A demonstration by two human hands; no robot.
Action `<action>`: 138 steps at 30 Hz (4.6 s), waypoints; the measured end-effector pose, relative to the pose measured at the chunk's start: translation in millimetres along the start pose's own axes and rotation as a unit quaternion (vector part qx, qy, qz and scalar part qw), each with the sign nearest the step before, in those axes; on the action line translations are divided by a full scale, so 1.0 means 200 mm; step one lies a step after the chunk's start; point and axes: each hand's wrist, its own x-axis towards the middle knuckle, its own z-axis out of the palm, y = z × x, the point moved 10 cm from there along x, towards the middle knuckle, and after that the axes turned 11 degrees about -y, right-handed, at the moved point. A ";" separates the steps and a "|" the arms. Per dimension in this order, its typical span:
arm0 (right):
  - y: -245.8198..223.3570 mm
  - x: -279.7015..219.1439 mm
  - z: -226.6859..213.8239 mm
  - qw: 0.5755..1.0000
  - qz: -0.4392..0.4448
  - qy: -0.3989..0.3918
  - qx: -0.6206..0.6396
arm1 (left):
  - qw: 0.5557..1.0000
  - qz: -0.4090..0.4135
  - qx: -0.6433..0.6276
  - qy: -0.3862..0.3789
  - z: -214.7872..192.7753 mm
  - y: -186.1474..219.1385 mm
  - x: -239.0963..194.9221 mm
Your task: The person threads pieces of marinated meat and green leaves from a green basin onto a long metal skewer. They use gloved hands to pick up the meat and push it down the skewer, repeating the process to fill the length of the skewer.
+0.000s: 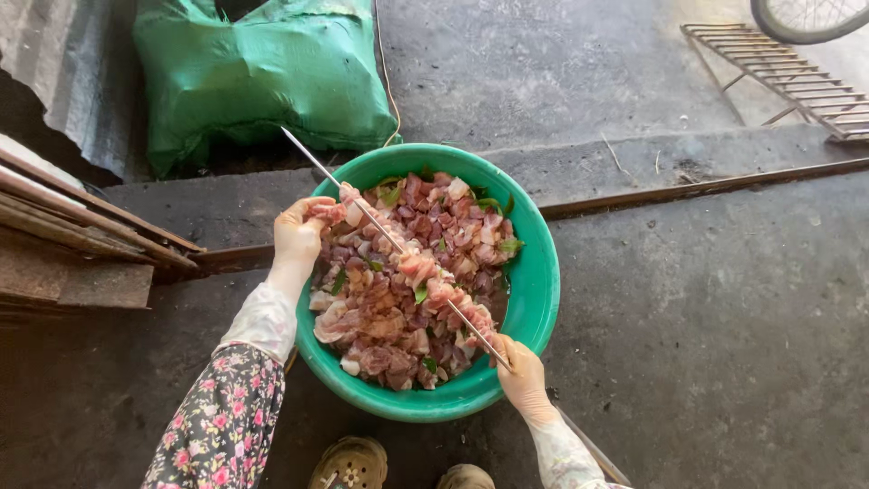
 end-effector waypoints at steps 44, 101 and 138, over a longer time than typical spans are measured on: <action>0.02 0.03 0.02 0.995 -0.056 0.041 -0.067 | 0.991 -0.031 0.113 -0.067 0.31 0.08 -0.49; 0.04 0.03 -0.02 1.000 -0.001 0.031 -0.003 | 0.975 -0.189 0.019 -0.112 0.16 -0.05 -0.18; 0.06 0.04 -0.01 1.000 0.019 0.017 -0.010 | 0.631 -0.082 0.728 -0.254 0.29 -0.16 -0.77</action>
